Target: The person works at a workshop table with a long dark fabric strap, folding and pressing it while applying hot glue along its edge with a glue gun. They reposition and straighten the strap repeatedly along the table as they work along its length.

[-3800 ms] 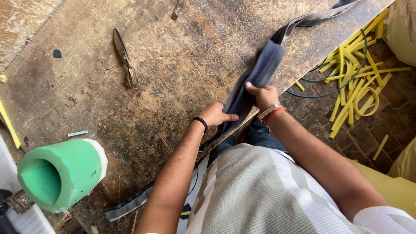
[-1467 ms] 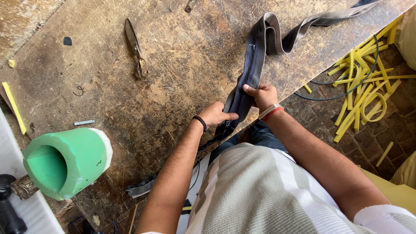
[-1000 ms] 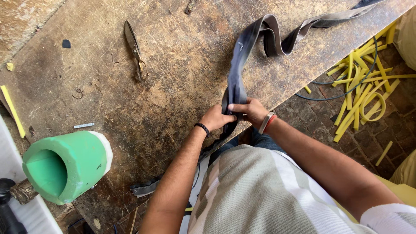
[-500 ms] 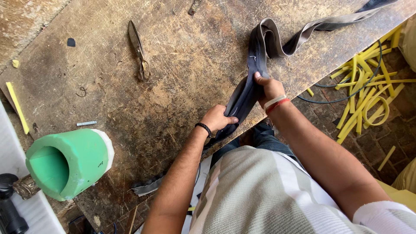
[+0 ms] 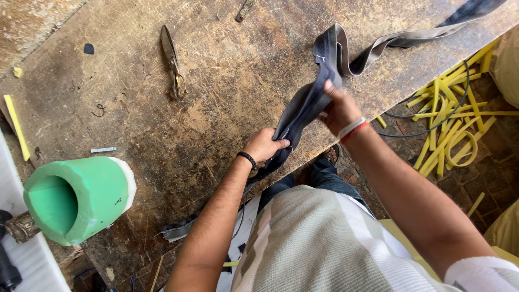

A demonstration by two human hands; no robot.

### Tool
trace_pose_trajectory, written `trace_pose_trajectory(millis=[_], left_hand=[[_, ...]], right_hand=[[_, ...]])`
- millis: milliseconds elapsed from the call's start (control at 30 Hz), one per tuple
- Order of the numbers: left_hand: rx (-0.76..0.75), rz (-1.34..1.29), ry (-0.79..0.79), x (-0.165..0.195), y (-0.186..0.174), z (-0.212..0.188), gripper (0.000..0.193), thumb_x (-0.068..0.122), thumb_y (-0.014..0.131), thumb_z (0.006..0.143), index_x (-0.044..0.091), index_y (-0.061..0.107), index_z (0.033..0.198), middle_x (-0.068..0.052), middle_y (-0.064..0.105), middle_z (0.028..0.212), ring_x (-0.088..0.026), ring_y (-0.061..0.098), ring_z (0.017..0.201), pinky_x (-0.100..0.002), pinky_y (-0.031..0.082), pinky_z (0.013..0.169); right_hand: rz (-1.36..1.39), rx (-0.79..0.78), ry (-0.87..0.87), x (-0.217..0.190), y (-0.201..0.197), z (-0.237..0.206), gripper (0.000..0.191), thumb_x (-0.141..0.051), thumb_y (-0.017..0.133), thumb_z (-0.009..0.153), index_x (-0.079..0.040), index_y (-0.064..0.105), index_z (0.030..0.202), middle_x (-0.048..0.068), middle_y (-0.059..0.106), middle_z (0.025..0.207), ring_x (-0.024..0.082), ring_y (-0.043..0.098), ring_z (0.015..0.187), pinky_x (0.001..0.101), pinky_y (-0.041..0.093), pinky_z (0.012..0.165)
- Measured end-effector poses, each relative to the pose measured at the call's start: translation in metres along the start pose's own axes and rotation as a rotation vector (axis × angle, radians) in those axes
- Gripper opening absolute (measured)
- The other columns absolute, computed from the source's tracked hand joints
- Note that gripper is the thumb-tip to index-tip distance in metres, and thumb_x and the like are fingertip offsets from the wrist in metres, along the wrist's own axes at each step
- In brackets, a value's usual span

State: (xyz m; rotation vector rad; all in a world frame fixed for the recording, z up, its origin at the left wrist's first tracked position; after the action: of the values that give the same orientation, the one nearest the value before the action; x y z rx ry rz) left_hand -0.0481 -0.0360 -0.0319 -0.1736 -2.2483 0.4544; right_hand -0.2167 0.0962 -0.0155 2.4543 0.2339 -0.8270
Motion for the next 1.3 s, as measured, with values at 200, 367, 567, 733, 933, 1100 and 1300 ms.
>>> trace_pose_trajectory(millis=[200, 367, 567, 733, 933, 1100, 1300], left_hand=[[0.015, -0.029, 0.015, -0.003, 0.007, 0.001, 0.03, 0.03, 0.08, 0.086, 0.007, 0.075, 0.105, -0.007, 0.079, 0.093, -0.017, 0.076, 0.085, -0.034, 0.061, 0.076], [-0.013, -0.15, 0.069, 0.004, 0.001, 0.006, 0.031, 0.03, 0.082, 0.084, 0.005, 0.077, 0.101, -0.006, 0.08, 0.087, -0.016, 0.076, 0.079, -0.032, 0.059, 0.071], [-0.073, 0.073, -0.019, -0.004, -0.002, -0.004, 0.044, 0.04, 0.087, 0.077, 0.002, 0.076, 0.096, -0.01, 0.075, 0.078, -0.018, 0.072, 0.07, -0.035, 0.056, 0.065], [-0.133, 0.151, -0.059, -0.014, 0.005, -0.006, 0.053, 0.048, 0.086, 0.079, -0.001, 0.072, 0.096, -0.011, 0.073, 0.078, -0.019, 0.072, 0.072, -0.037, 0.056, 0.066], [-0.267, -0.082, 0.055, -0.018, 0.012, -0.002, 0.05, 0.041, 0.087, 0.073, 0.001, 0.075, 0.103, -0.009, 0.08, 0.088, -0.017, 0.074, 0.077, -0.033, 0.058, 0.071], [-0.223, -0.066, -0.037, -0.03, 0.013, -0.009, 0.051, 0.033, 0.091, 0.068, 0.0, 0.076, 0.104, -0.011, 0.08, 0.091, -0.02, 0.076, 0.08, -0.034, 0.059, 0.075], [-0.231, -0.149, -0.061, -0.025, 0.014, -0.015, 0.058, 0.042, 0.09, 0.068, 0.001, 0.076, 0.108, -0.012, 0.081, 0.093, -0.021, 0.076, 0.083, -0.036, 0.06, 0.075]], right_hand=[[-0.413, -0.085, 0.135, 0.084, 0.019, -0.021, 0.033, -0.02, 0.084, 0.081, -0.001, 0.072, 0.105, 0.011, 0.077, 0.095, 0.024, 0.074, 0.085, 0.0397, 0.061, 0.078], [-0.382, 0.068, 0.008, 0.073, 0.008, -0.01, 0.018, -0.017, 0.081, 0.088, 0.0, 0.077, 0.092, 0.012, 0.078, 0.086, 0.023, 0.075, 0.074, 0.0377, 0.064, 0.074], [-0.384, 0.134, -0.071, 0.06, 0.003, -0.009, 0.018, -0.021, 0.084, 0.085, -0.005, 0.076, 0.087, 0.005, 0.074, 0.079, 0.014, 0.066, 0.063, 0.0289, 0.054, 0.057], [-0.345, 0.15, -0.102, 0.059, 0.003, -0.009, 0.022, -0.021, 0.086, 0.085, -0.004, 0.072, 0.08, 0.003, 0.069, 0.072, 0.011, 0.057, 0.054, 0.0268, 0.043, 0.049], [-0.339, 0.176, -0.118, 0.05, 0.012, -0.014, 0.022, -0.021, 0.085, 0.086, -0.004, 0.072, 0.079, 0.002, 0.069, 0.07, 0.011, 0.055, 0.052, 0.0269, 0.043, 0.048], [-0.304, 0.201, -0.143, 0.035, 0.02, -0.017, 0.02, -0.02, 0.085, 0.086, -0.005, 0.072, 0.082, 0.003, 0.069, 0.072, 0.01, 0.057, 0.053, 0.0264, 0.044, 0.049], [-0.352, 0.279, -0.132, 0.02, 0.013, -0.016, 0.02, -0.021, 0.085, 0.084, -0.005, 0.073, 0.083, 0.005, 0.072, 0.072, 0.01, 0.06, 0.053, 0.026, 0.047, 0.05]])
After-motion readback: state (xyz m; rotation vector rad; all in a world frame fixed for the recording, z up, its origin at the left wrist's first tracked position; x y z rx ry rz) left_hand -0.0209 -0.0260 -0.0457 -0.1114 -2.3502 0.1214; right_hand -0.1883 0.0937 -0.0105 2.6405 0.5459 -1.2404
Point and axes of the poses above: each hand's wrist, its own z-axis towards the middle knuckle, its own y-axis out of the palm, x = y × z, the point moved 9 cm from there along z, towards the middle knuckle
